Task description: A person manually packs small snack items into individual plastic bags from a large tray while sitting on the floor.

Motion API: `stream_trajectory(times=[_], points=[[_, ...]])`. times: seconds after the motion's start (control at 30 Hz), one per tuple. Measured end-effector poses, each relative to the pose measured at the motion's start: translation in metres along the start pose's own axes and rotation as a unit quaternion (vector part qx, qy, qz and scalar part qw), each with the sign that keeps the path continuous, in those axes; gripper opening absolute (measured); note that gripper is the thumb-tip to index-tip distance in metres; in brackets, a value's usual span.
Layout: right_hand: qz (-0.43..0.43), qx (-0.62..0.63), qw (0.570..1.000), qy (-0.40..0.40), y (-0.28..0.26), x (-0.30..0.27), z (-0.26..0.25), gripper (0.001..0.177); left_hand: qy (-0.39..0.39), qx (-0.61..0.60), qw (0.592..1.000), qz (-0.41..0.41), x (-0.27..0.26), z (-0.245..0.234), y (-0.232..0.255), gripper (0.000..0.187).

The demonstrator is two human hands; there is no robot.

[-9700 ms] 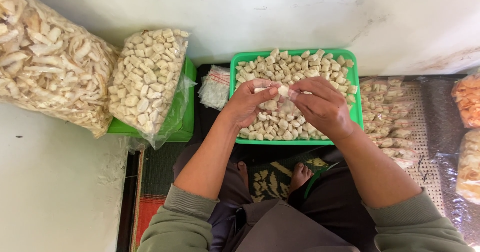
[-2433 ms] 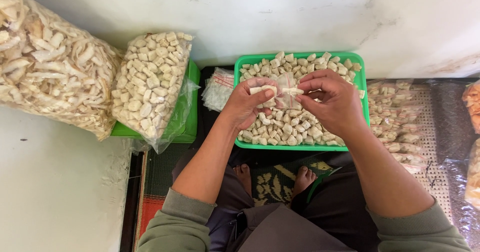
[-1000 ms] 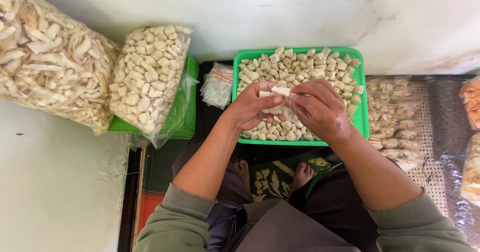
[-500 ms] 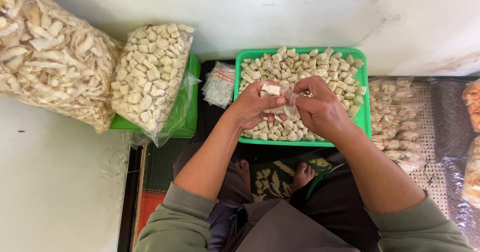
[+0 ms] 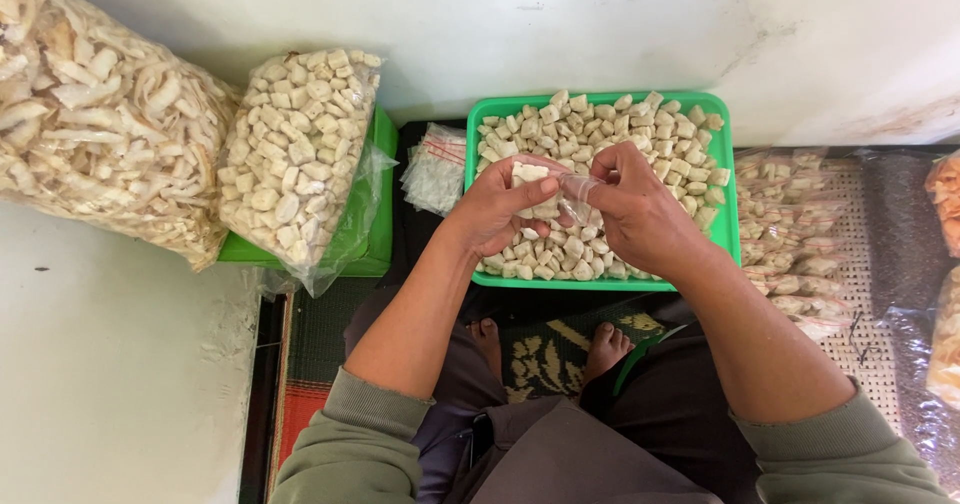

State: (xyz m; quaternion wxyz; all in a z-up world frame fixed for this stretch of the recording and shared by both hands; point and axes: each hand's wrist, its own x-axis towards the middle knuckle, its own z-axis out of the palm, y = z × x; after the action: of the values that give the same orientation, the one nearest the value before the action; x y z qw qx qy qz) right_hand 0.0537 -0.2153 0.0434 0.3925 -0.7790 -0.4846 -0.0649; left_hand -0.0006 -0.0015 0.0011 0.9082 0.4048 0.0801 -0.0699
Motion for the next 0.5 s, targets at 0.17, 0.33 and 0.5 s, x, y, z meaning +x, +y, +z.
stream_trajectory(times=[0.17,0.33,0.5], points=[[0.006,0.002,1.0,-0.013,-0.001,0.002,-0.002,0.042,0.003,0.023,1.0,0.007,0.002,-0.002,-0.002,0.03],[0.004,-0.037,0.999,-0.03,0.0,0.002,-0.001,0.041,0.012,0.035,0.999,0.006,0.002,-0.002,-0.002,0.033],[0.029,0.103,0.992,0.059,0.012,0.005,-0.001,0.022,0.03,0.022,0.999,0.029,0.009,-0.009,-0.004,0.037]])
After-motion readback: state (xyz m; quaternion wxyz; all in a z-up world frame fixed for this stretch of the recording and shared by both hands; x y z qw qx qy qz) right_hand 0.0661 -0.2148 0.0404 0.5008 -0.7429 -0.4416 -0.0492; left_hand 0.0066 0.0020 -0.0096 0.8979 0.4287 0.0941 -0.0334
